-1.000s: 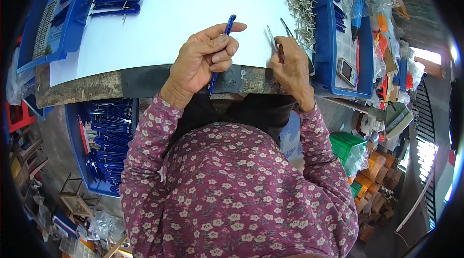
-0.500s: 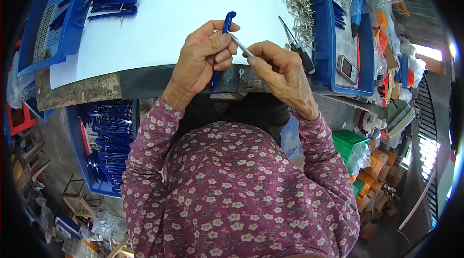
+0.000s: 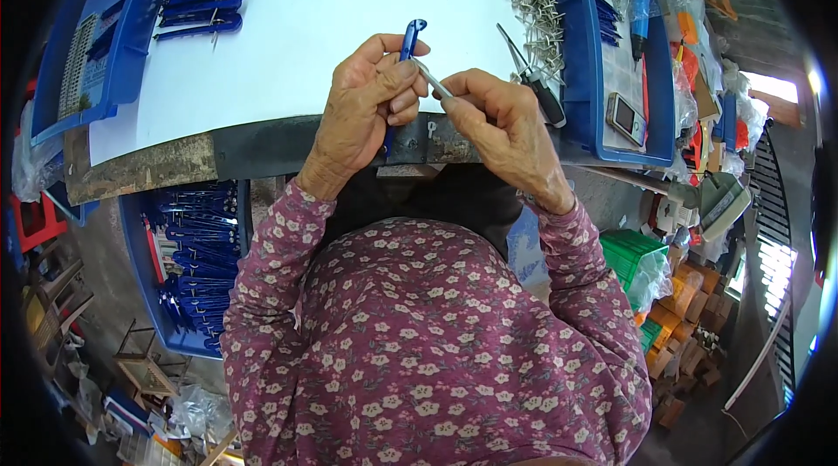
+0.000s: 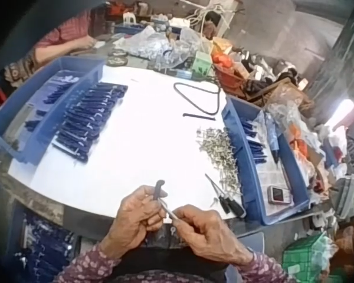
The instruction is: Assembling small metal pins into blue plastic components at a manual workstation.
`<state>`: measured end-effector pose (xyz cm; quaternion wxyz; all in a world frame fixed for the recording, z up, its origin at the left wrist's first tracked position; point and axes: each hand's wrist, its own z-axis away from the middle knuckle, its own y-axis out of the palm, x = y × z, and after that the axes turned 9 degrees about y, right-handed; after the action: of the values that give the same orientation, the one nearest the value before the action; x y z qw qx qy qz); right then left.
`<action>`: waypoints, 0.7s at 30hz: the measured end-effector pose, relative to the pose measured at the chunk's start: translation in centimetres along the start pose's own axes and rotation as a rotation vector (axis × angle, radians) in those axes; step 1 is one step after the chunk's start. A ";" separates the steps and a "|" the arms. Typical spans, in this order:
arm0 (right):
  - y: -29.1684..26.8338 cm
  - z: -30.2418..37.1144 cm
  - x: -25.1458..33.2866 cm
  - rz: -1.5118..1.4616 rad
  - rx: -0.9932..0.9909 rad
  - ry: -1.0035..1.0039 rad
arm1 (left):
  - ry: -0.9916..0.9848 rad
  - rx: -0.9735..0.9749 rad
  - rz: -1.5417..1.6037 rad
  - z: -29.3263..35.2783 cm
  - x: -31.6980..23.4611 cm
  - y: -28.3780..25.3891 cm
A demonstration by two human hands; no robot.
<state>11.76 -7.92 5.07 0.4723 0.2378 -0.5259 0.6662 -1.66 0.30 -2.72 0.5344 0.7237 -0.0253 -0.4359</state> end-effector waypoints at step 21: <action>2.2 -0.6 1.1 0.075 -0.092 -0.059 | 0.128 -0.046 0.059 0.3 -0.3 -0.6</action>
<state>9.44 -6.93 4.68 0.4419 0.2155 -0.5782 0.6511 -2.29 0.44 -3.03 0.5640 0.7364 -0.0022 -0.3736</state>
